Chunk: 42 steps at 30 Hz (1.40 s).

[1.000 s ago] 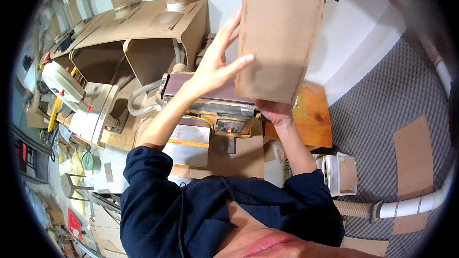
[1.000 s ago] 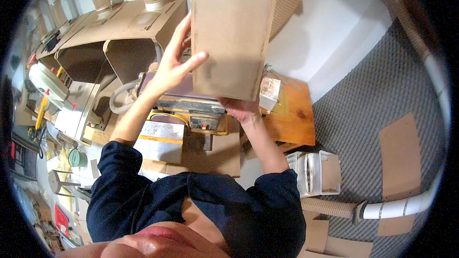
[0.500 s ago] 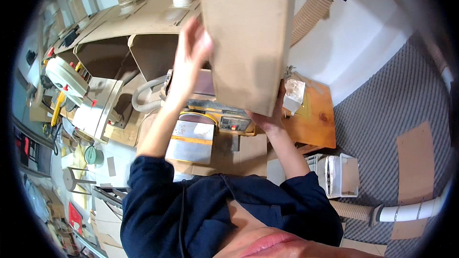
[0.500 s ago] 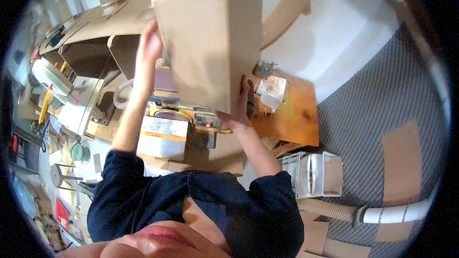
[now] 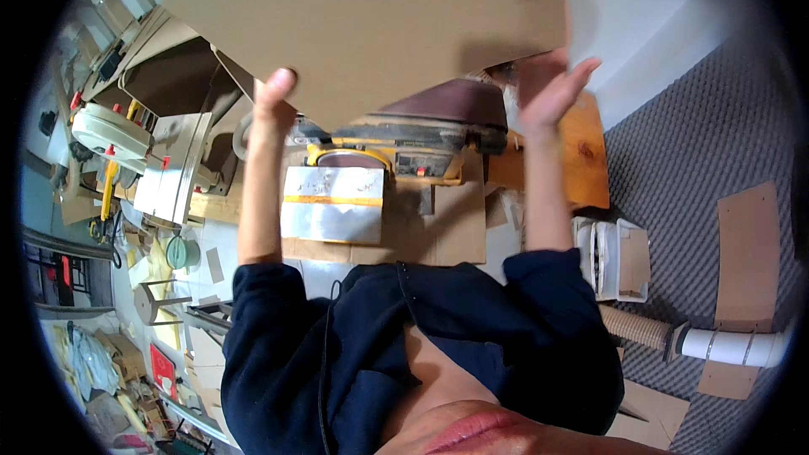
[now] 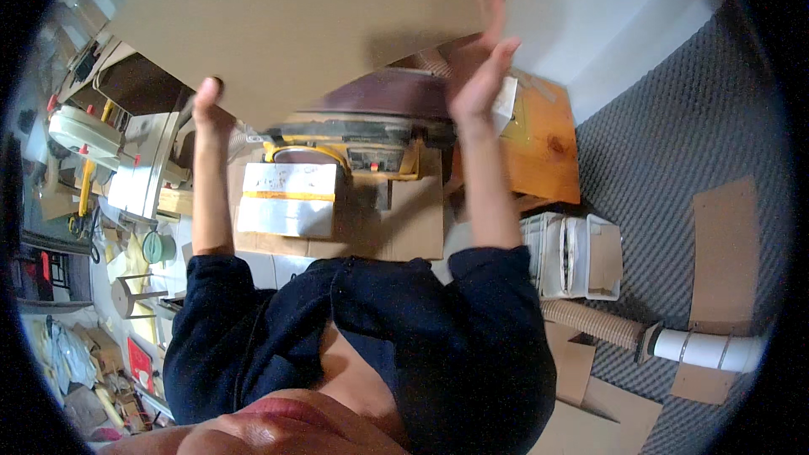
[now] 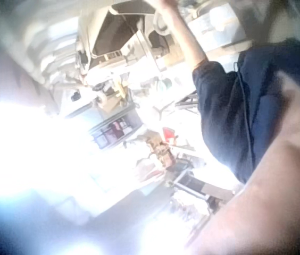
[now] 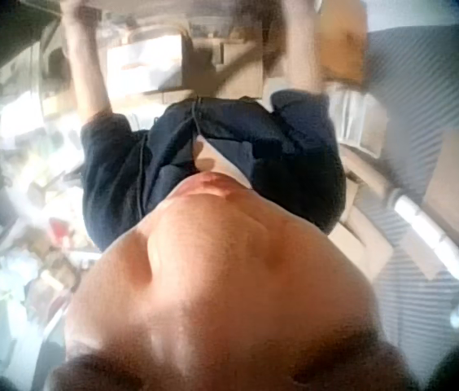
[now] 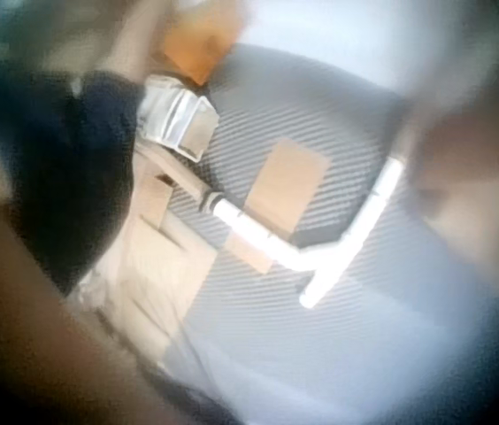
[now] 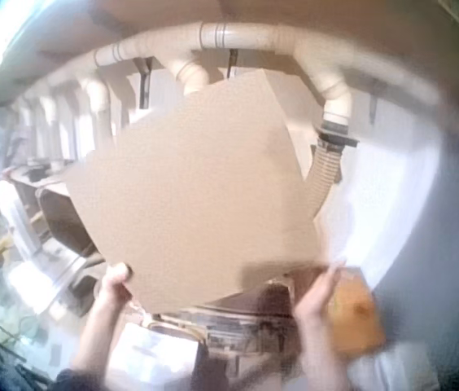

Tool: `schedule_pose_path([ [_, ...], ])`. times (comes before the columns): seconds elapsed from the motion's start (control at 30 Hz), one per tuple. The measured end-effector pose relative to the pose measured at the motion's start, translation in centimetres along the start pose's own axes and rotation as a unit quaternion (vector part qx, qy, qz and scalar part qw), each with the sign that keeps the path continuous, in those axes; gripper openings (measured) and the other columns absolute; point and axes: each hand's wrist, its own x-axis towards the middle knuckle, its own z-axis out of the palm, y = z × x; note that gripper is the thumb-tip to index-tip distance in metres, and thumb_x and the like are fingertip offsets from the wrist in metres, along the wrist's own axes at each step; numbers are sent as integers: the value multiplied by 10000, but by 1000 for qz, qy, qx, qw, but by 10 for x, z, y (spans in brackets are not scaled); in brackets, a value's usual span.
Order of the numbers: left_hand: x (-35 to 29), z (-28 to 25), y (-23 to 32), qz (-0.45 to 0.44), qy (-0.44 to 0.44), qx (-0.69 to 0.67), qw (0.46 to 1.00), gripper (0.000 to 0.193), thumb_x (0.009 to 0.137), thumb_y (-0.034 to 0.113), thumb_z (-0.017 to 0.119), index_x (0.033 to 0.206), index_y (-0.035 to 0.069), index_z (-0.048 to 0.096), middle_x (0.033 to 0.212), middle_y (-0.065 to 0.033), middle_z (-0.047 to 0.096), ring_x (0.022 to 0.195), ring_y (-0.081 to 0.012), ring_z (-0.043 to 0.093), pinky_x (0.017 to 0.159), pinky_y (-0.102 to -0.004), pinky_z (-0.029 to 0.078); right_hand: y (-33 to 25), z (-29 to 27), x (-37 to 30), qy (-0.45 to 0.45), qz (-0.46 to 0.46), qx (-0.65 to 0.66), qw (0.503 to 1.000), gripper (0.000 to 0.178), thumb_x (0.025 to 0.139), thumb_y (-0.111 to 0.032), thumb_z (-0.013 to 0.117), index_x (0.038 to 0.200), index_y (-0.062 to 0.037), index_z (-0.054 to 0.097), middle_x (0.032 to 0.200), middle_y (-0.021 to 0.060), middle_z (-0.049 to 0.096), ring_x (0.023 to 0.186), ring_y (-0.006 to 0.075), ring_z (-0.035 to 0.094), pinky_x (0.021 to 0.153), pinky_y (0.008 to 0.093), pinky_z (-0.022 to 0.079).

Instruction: The person sits on the floor and uses a yellow nail gun to staple the edges of a brown cardboard box. They then move to a workbench and use a belt sander to smooth the edges of the box, followed by using a router to shape the edges.

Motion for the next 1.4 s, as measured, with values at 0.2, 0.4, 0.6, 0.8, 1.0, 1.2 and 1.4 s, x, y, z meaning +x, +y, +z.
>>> schedule_pose_path([
  [0.2,16,-48,-8,-86,-85,108,987,899,627,397,739,1324,-16,350,1205,-152,483,1138,-258,480,935,-359,404,-21,-51,16,-257,208,-345,879,928,738,-536,697,1417,-55,287,1372,119,422,1304,264,357,1100,378,260],
  [0.4,33,-36,1,-82,-212,324,918,881,598,403,806,1262,-42,435,1133,-159,555,1059,-280,539,939,-374,415,28,-124,-1,-238,426,-356,797,715,779,-307,717,1341,-12,389,1279,109,485,1201,214,463,1019,333,368],
  [0.6,41,-33,-9,-94,-282,460,837,709,583,266,835,1157,-33,546,1091,-139,594,1040,-254,555,924,-369,434,32,-91,-7,-288,406,-505,705,642,819,-281,694,1325,3,421,1283,155,510,1189,212,495,983,321,419],
  [0.8,74,-50,-40,-128,-273,413,859,675,586,205,834,1155,-28,555,1061,-128,617,1011,-227,566,903,-354,448,48,-101,3,-321,376,-560,664,658,850,-347,631,1363,-19,382,1356,154,443,1265,225,414,1033,342,351],
  [1.0,74,-59,-50,0,-262,455,851,878,580,309,857,1295,-9,459,1258,-167,528,1176,-263,493,1002,-400,407,64,-118,-1,-302,311,-548,716,682,851,-405,590,1382,-45,358,1387,135,393,1294,231,357,1057,360,302],
  [1.2,85,-49,-55,-62,-281,481,828,957,509,402,873,1258,-37,469,1233,-193,539,1134,-294,528,972,-427,432,67,-126,9,-289,370,-514,718,707,853,-464,548,1400,-71,333,1417,116,343,1324,237,301,1081,378,253],
  [1.4,75,-33,-50,-250,-249,438,827,870,519,361,876,1193,-52,512,1067,-181,625,986,-286,612,871,-385,514,51,-137,10,-269,574,-434,640,734,854,-523,506,1418,-97,309,1448,97,294,1353,242,244,1105,396,204],
])
